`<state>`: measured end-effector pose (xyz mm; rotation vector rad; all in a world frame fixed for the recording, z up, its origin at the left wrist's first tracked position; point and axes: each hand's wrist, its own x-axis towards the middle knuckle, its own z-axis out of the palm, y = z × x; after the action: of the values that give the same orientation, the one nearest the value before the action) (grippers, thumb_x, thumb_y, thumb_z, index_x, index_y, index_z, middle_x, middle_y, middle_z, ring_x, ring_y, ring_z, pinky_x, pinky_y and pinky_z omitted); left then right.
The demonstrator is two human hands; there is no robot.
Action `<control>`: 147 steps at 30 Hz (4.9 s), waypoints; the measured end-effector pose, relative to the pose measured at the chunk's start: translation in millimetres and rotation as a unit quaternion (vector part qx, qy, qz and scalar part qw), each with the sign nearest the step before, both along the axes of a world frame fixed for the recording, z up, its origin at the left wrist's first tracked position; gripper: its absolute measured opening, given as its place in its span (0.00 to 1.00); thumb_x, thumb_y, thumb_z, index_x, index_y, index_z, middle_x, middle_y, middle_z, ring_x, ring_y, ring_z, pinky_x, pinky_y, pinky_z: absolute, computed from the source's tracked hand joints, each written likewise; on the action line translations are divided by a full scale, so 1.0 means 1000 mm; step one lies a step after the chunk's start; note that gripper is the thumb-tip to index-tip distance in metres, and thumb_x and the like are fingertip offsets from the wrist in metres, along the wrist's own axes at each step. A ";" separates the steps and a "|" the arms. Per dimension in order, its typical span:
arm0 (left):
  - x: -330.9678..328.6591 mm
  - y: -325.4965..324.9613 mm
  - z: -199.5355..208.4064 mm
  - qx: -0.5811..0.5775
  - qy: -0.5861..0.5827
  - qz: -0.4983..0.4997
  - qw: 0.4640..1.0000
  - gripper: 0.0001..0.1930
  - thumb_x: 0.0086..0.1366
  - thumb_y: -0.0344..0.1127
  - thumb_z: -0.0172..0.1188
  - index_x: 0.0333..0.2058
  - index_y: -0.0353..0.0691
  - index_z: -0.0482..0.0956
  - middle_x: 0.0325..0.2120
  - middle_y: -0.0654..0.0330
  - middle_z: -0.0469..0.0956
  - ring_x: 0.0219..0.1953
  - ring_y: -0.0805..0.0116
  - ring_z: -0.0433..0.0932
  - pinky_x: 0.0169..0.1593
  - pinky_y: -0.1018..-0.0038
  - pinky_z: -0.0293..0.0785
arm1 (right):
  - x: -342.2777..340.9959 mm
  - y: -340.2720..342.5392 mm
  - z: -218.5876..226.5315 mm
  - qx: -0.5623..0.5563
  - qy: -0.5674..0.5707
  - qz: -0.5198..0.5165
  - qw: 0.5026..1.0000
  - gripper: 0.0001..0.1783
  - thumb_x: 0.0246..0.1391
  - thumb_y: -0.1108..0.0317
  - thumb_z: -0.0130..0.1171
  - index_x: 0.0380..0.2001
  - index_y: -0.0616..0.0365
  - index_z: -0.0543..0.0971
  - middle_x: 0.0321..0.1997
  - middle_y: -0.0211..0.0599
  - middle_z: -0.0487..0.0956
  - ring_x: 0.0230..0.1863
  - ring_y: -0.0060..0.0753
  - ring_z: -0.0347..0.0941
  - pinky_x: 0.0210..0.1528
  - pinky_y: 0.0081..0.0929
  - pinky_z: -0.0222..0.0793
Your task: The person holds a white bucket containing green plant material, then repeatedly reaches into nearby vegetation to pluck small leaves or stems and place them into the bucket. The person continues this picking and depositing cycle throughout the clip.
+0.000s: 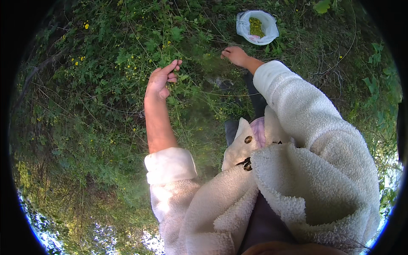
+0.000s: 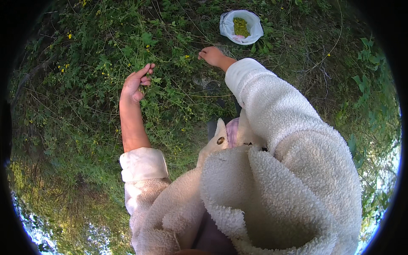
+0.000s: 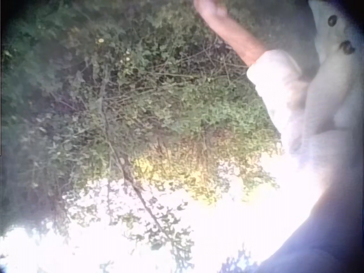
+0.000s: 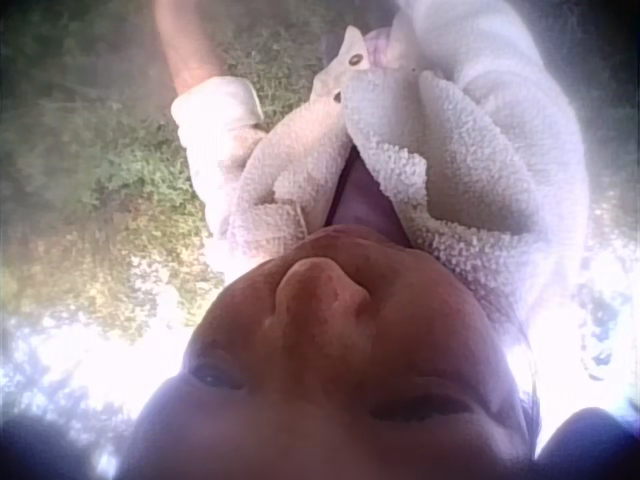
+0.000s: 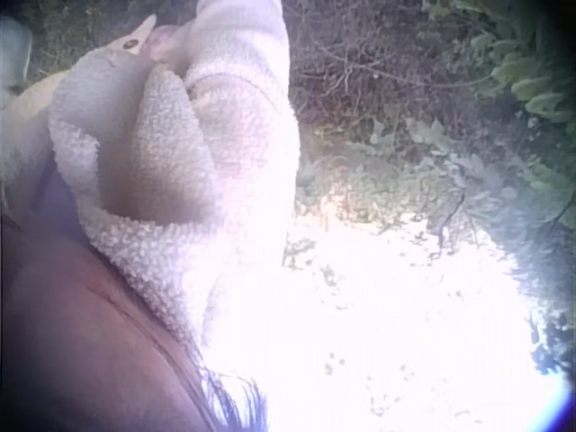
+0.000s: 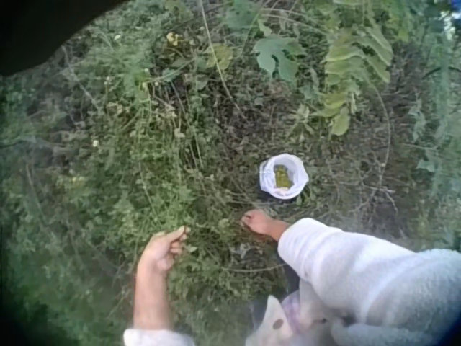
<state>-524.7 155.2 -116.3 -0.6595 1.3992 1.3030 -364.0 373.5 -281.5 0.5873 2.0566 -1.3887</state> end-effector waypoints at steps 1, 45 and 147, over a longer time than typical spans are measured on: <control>-0.001 -0.001 0.001 0.002 0.000 0.000 1.000 0.12 0.57 0.33 0.57 0.37 0.31 0.74 0.23 0.67 0.71 0.16 0.86 0.58 0.17 0.90 0.53 | -0.002 -0.004 0.002 0.003 0.004 -0.013 1.000 0.18 0.55 0.55 0.44 0.30 0.55 0.79 0.30 0.43 0.75 0.34 0.43 0.70 0.40 0.35 0.63; 0.088 -0.028 0.078 0.244 0.046 0.113 0.962 0.13 0.62 0.36 0.49 0.41 0.34 0.73 0.38 0.58 0.75 0.38 0.70 0.73 0.45 0.74 0.67 | -0.031 -0.090 0.257 -0.146 0.070 0.122 0.979 0.20 0.51 0.53 0.53 0.33 0.62 0.78 0.31 0.34 0.76 0.34 0.23 0.69 0.38 0.21 0.64; 0.138 -0.060 0.080 0.148 0.269 -0.048 0.951 0.18 0.67 0.40 0.39 0.48 0.35 0.68 0.39 0.55 0.76 0.42 0.67 0.74 0.46 0.73 0.68 | -0.054 -0.094 0.305 -0.016 0.079 -0.070 0.994 0.17 0.52 0.57 0.46 0.22 0.61 0.74 0.22 0.31 0.71 0.22 0.23 0.63 0.25 0.23 0.62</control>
<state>-387.0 94.8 -36.2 -0.0233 1.5897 1.6443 -417.9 279.2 23.2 0.6372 2.1477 -1.5912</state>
